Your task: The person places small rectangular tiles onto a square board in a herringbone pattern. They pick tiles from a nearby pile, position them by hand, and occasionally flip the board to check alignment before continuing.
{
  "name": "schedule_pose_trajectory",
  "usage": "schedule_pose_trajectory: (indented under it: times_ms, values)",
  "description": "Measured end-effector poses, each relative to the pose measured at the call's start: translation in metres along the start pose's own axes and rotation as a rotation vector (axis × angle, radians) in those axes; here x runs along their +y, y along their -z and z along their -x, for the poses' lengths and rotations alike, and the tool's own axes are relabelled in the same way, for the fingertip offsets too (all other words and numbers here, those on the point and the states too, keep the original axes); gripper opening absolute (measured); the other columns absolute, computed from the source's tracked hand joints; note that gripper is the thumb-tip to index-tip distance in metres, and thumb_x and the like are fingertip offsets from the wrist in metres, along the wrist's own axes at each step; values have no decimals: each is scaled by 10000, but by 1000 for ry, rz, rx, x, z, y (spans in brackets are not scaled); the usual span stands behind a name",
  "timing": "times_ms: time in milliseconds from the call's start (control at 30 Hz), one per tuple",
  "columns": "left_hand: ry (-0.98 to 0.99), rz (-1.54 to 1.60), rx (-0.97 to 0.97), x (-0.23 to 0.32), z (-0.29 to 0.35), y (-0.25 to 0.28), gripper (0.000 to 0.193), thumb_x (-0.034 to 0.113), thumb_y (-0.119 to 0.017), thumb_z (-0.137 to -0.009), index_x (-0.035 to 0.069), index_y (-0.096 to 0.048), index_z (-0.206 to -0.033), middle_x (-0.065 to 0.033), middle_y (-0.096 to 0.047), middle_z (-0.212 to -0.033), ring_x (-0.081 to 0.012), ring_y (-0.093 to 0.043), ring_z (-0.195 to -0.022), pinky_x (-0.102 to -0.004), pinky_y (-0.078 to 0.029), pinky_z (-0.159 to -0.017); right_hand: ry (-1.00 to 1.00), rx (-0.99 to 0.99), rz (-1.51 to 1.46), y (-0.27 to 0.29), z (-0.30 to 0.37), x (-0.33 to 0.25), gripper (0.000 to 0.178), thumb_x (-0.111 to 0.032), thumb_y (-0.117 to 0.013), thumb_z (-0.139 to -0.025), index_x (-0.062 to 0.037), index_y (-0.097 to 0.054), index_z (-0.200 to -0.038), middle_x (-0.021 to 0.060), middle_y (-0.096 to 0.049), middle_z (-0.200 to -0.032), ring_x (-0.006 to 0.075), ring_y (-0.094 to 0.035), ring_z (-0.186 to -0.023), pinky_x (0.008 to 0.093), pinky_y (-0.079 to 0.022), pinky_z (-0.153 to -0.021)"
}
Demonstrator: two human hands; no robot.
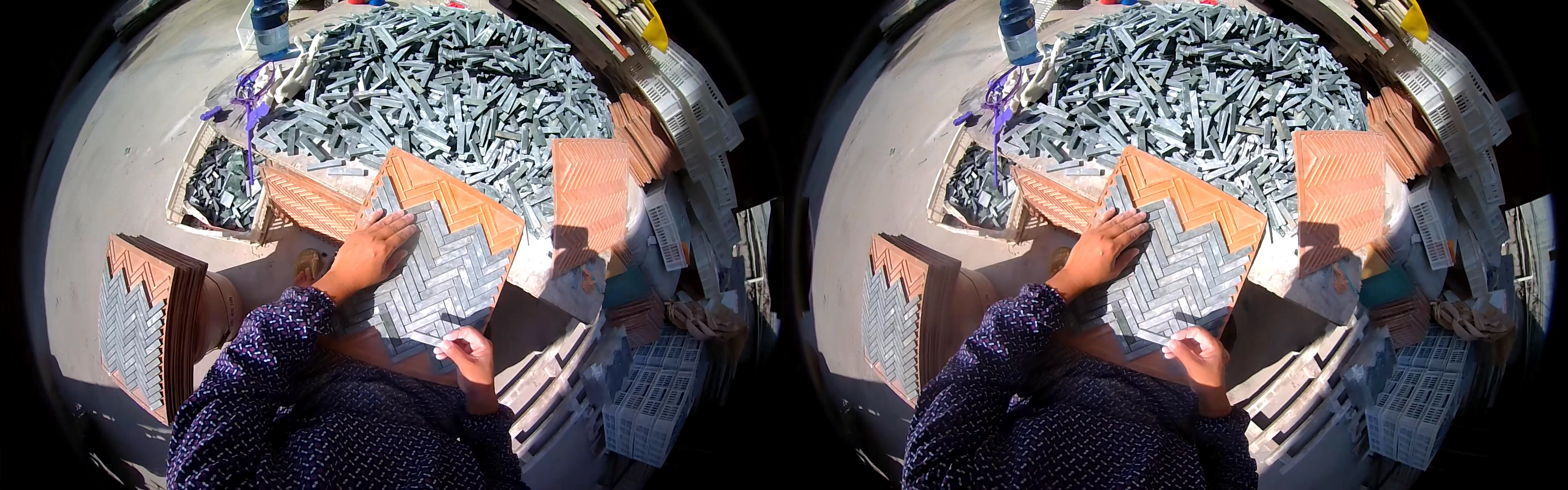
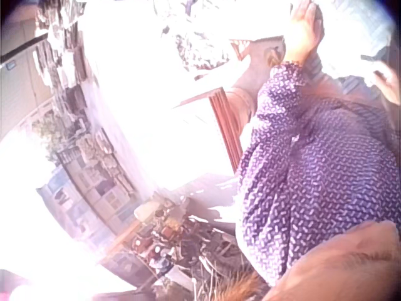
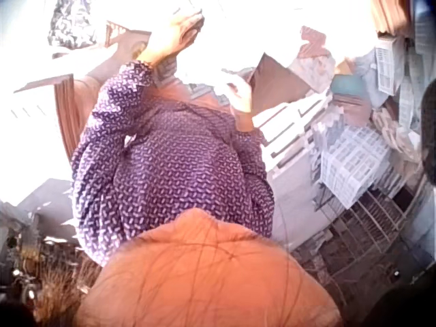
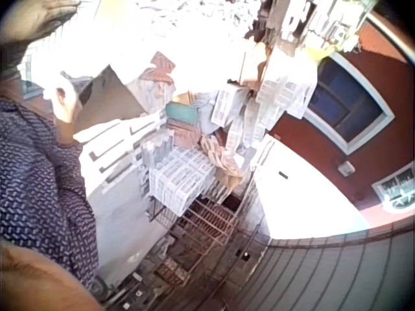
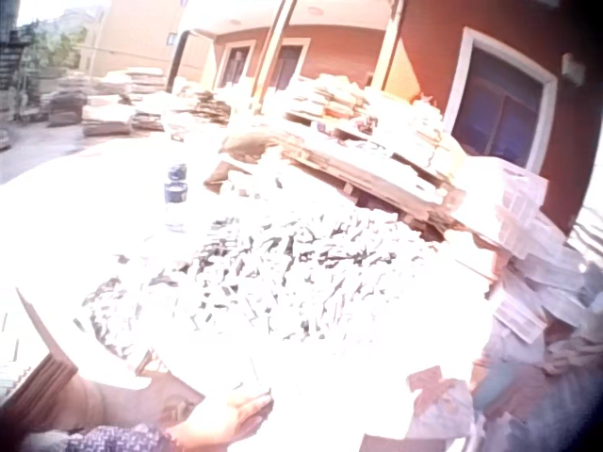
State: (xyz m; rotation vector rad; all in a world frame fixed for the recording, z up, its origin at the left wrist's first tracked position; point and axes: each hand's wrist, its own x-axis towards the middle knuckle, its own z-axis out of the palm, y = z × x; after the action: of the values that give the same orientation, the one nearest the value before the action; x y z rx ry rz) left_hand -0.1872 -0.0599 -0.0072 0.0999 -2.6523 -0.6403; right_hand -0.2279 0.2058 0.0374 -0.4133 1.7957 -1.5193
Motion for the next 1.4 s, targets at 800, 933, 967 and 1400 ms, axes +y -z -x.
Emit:
schedule_pose_trajectory:
  times_ms: [800, 933, 967, 1400]
  values:
    - [190, 199, 99, 41, 161, 52, 334, 5, -625, -732, 37, -620, -1065, -134, -560, -1205, -331, -493, -1172, -468, -369, -988, 672, -130, 866, -104, -22, 27, 67, -42, -598, -777, -51, -567, -836, 90, -546, -809, 260, -587, -770, 342, -479, -636]
    - [90, 64, -83, 50, 157, 57, 386, 91, -637, -765, 96, -594, -1149, -85, -531, -1262, -295, -456, -1214, -499, -303, -1036, 531, -65, 592, -82, -31, 12, 107, -24, -639, -768, -13, -627, -874, 141, -638, -816, 311, -633, -735, 343, -500, -620]
    - [68, 34, -126, 51, 153, 58, 421, 113, -654, -761, 113, -585, -1176, -76, -518, -1284, -291, -439, -1231, -507, -282, -1050, 548, 41, 606, -74, -35, 10, 80, -23, -636, -772, -13, -628, -850, 140, -632, -788, 301, -630, -702, 342, -495, -600]
    - [-127, -140, -384, 48, 153, 51, 446, 139, -467, -841, 77, -493, -1282, -69, -396, -1401, -253, -318, -1325, -501, -199, -1087, 739, -101, 671, -59, -16, 23, 219, 8, -635, -728, -4, -608, -946, 119, -596, -970, 291, -590, -871, 350, -500, -720]
